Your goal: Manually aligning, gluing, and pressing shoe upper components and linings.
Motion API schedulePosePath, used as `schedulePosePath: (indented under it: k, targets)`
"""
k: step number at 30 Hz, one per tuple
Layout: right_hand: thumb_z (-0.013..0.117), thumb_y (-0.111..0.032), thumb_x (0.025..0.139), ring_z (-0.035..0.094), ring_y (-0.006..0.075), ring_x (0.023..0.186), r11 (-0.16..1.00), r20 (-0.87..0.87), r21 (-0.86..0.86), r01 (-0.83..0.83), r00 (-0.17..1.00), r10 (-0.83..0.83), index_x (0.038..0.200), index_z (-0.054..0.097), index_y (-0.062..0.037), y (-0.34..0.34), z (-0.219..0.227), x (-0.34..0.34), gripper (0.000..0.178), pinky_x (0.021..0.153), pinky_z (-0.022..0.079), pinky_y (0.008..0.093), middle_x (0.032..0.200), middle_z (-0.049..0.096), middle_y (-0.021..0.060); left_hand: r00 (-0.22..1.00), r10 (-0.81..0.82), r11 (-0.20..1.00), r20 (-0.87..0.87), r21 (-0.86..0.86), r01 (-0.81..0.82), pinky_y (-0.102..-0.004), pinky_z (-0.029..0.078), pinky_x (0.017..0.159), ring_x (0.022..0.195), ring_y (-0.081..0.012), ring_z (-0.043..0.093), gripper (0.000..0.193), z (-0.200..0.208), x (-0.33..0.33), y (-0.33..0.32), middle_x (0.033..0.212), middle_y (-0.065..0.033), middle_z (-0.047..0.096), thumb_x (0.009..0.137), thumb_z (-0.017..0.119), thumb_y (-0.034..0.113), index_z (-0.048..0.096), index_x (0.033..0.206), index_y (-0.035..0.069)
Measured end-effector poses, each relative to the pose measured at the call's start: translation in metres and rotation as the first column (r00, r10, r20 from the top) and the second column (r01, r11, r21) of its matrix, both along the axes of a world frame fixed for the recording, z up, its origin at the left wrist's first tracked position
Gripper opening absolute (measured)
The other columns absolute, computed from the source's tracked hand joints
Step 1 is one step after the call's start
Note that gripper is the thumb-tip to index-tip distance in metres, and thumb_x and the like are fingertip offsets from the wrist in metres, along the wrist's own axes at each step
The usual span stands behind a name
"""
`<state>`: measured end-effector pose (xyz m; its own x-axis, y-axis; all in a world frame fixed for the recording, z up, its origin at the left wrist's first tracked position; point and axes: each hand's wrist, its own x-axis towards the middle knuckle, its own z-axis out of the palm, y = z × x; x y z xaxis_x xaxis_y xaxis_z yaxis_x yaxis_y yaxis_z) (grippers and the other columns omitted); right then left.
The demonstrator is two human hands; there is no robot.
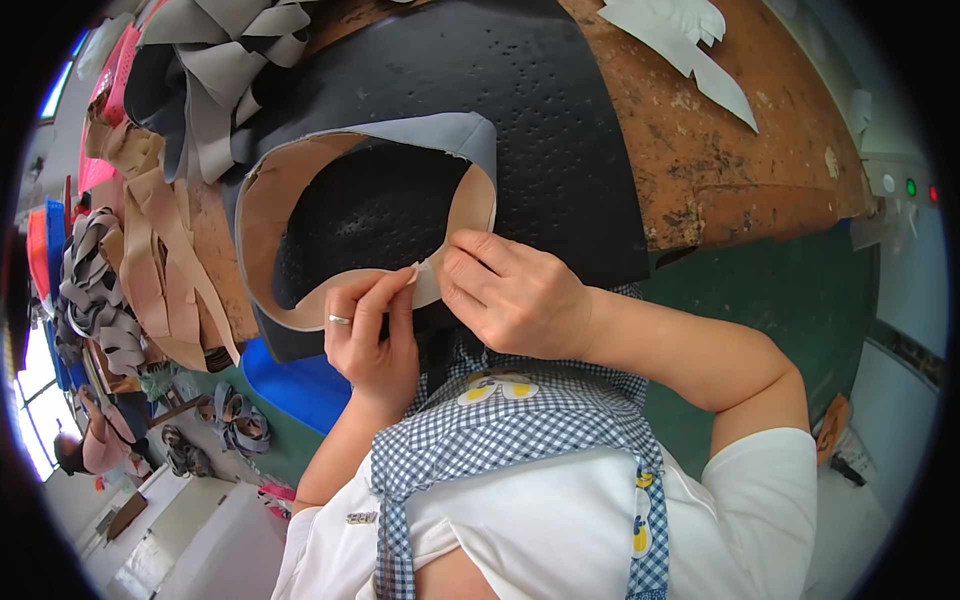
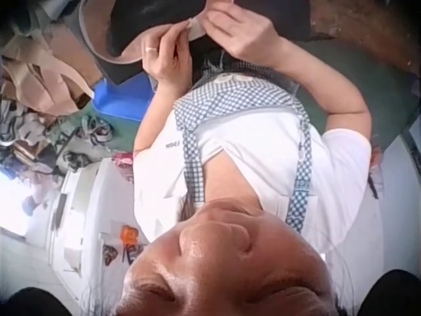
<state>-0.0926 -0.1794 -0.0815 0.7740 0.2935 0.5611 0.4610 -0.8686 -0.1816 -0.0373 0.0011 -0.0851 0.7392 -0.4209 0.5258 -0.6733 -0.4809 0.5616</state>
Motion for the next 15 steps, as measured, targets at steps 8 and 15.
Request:
schedulePosePath:
  k: [8,15]
  targets:
    - [0.069,-0.008,0.065,0.068,0.0265,0.096,1.000,0.010,-0.003,-0.023,1.000,0.023,0.093,0.073,0.0043,0.0001,-0.0018,-0.0009,0.031,0.074,0.061,0.0306,0.097,0.068,0.0124,0.999,-0.007,0.998,0.042,0.064,0.005,-0.0300,0.049,0.062,0.074,-0.0203,0.059,0.033,-0.0006,-0.0038,-0.0047,0.085,-0.0037,0.064,0.065,0.077,-0.006,0.076,0.095,0.007]
    - [0.069,-0.008,0.065,0.068,0.0275,0.096,0.999,0.006,0.020,-0.042,0.999,0.042,0.093,0.073,0.0041,-0.0002,-0.0016,-0.0009,0.030,0.074,0.061,0.0319,0.097,0.068,0.0128,0.993,-0.030,0.994,0.115,0.105,0.017,-0.0293,0.050,0.063,0.076,-0.0201,0.059,0.036,-0.0040,-0.0035,-0.0032,0.087,-0.0030,0.064,0.061,0.076,-0.006,0.076,0.096,0.007]
